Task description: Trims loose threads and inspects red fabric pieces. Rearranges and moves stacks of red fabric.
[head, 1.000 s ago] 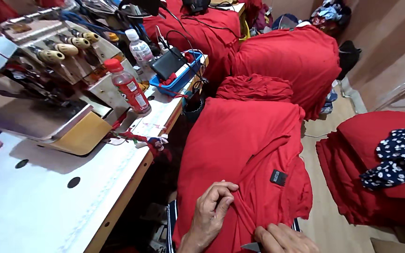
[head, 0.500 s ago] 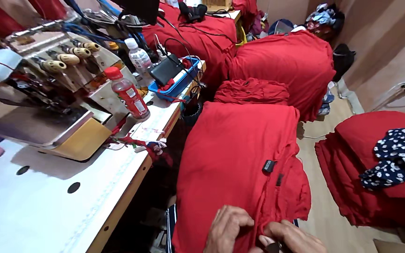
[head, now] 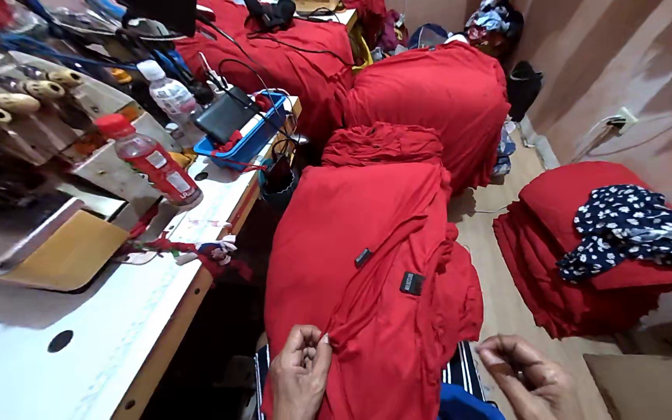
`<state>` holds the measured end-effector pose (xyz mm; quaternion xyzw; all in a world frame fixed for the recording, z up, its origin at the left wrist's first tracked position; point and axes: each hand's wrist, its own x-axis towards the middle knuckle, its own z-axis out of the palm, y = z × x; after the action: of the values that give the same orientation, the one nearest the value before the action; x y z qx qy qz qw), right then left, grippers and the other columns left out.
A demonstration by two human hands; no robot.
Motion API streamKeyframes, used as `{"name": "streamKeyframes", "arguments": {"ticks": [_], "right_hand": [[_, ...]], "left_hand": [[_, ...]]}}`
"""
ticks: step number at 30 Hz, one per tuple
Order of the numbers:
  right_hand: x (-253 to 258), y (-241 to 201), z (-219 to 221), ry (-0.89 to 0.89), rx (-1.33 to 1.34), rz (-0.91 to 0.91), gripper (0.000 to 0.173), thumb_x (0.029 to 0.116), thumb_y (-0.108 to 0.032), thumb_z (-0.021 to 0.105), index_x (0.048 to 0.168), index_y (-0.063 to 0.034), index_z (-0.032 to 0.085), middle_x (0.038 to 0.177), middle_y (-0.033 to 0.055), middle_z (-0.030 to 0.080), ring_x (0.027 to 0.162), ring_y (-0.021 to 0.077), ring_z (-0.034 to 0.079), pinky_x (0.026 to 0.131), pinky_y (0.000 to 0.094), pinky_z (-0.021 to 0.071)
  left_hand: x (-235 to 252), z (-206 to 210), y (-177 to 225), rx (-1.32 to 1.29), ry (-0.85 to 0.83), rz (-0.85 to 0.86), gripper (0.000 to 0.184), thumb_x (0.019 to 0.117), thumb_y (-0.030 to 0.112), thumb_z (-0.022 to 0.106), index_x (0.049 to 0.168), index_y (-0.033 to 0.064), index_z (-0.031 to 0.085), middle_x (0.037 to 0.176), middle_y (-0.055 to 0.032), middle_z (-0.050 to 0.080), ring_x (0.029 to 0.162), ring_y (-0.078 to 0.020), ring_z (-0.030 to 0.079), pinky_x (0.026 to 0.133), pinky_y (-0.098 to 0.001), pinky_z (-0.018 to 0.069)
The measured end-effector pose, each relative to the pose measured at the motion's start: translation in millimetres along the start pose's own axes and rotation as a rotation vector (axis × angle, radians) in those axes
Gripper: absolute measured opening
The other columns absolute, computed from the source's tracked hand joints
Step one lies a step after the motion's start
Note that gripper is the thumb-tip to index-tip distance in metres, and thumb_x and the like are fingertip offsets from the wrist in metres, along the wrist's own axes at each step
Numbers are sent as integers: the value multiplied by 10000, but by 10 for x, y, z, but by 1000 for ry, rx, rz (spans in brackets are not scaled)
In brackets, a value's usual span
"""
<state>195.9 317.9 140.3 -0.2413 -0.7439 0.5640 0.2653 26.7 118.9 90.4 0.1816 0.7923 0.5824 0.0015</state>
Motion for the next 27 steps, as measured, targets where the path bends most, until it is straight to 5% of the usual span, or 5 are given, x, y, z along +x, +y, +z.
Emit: {"name": "streamKeyframes", "arguments": {"ticks": [3, 9, 14, 21, 27], "right_hand": [[-86, 110, 138, -63, 25, -22, 146, 875, 28, 661, 1013, 46, 704, 885, -25, 706, 731, -79, 598, 673, 112, 510], [-42, 168, 247, -171, 18, -133, 445, 840, -59, 753, 1246, 97, 662, 1032, 88, 733, 759, -64, 582, 721, 110, 497], [-20, 180, 248, -67, 65, -117, 150, 852, -13, 703, 988, 33, 744, 843, -12, 689, 701, -96, 555, 642, 70, 465], [-69, 161, 123, -26, 114, 38, 216, 885, 40, 631, 1096, 39, 676, 915, -64, 695, 747, -78, 606, 682, 114, 519], [-160, 204, 96, -138, -30, -47, 448, 1052, -316, 521, 1235, 84, 609, 1088, 69, 678, 935, -45, 605, 834, 159, 508]], "left_hand": [[-39, 28, 72, 175, 10, 82, 130, 856, 41, 587, 934, -61, 608, 725, -18, 560, 582, 44, 450, 543, -108, 376], [-46, 45, 260, 270, 34, 374, 322, 864, 20, 608, 1153, -120, 621, 1075, -249, 607, 916, -138, 598, 772, -184, 487], [-85, 239, 619, 272, -36, 619, 166, 929, 29, 629, 1062, 48, 727, 1079, -164, 583, 993, -144, 573, 904, -174, 456], [-169, 527, 687, 513, -323, 735, 447, 882, 332, 706, 1161, -15, 733, 1039, -167, 710, 839, -296, 678, 666, -379, 524], [-240, 352, 604, 285, -328, 664, 81, 914, 97, 712, 912, 37, 767, 865, -115, 684, 826, -151, 660, 758, -172, 525]]}}
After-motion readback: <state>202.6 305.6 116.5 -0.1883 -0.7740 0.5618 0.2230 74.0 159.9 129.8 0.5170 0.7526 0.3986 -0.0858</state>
